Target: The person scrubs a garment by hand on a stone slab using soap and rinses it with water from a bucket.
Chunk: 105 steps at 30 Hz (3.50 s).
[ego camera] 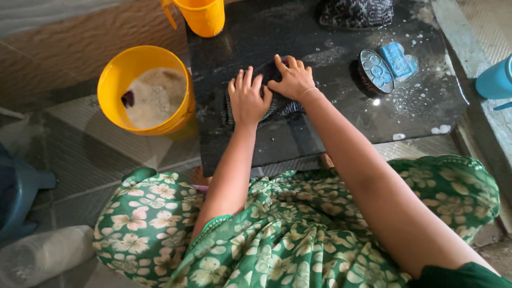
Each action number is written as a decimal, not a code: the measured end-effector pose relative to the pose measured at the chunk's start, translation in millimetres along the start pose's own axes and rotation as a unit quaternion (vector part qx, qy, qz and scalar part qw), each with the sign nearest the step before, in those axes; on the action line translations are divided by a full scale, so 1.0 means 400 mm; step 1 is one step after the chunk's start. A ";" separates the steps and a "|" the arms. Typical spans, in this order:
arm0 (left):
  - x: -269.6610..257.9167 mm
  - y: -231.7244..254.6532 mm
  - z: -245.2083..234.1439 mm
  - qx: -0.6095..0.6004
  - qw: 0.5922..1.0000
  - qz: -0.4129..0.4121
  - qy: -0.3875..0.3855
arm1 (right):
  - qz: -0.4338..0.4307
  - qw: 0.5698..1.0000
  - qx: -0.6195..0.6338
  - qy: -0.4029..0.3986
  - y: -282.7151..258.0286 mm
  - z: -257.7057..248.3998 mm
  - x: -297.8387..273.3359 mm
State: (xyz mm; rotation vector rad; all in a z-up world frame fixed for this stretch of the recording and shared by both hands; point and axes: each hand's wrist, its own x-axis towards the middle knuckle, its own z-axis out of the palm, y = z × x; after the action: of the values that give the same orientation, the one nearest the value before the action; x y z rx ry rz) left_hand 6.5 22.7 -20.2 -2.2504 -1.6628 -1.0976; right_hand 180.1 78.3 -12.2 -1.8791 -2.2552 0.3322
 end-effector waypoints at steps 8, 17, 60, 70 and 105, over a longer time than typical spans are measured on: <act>0.005 0.000 0.000 0.040 0.999 0.003 -0.019 | -0.004 0.997 0.053 0.060 -0.059 -0.081 -0.065; 0.004 -0.002 -0.012 -0.009 1.000 0.018 -0.023 | -0.194 0.925 -0.034 0.325 -0.090 -0.069 -0.186; -0.007 0.021 -0.036 0.013 0.996 0.070 0.056 | -0.164 0.925 0.064 0.337 -0.084 -0.037 -0.211; -0.047 -0.009 -0.054 -0.047 0.997 0.057 -0.028 | -0.181 0.980 0.065 0.042 -0.044 -0.129 -0.229; -0.041 0.089 -0.042 0.050 0.993 0.086 -0.069 | 0.070 0.921 0.382 0.028 0.029 -0.220 -0.172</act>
State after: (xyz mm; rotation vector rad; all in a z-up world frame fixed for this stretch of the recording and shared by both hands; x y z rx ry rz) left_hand 27.5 -12.1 -7.5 -2.4003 -1.4983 -0.8195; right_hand 228.6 17.1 68.8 -1.5703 -1.5869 0.9959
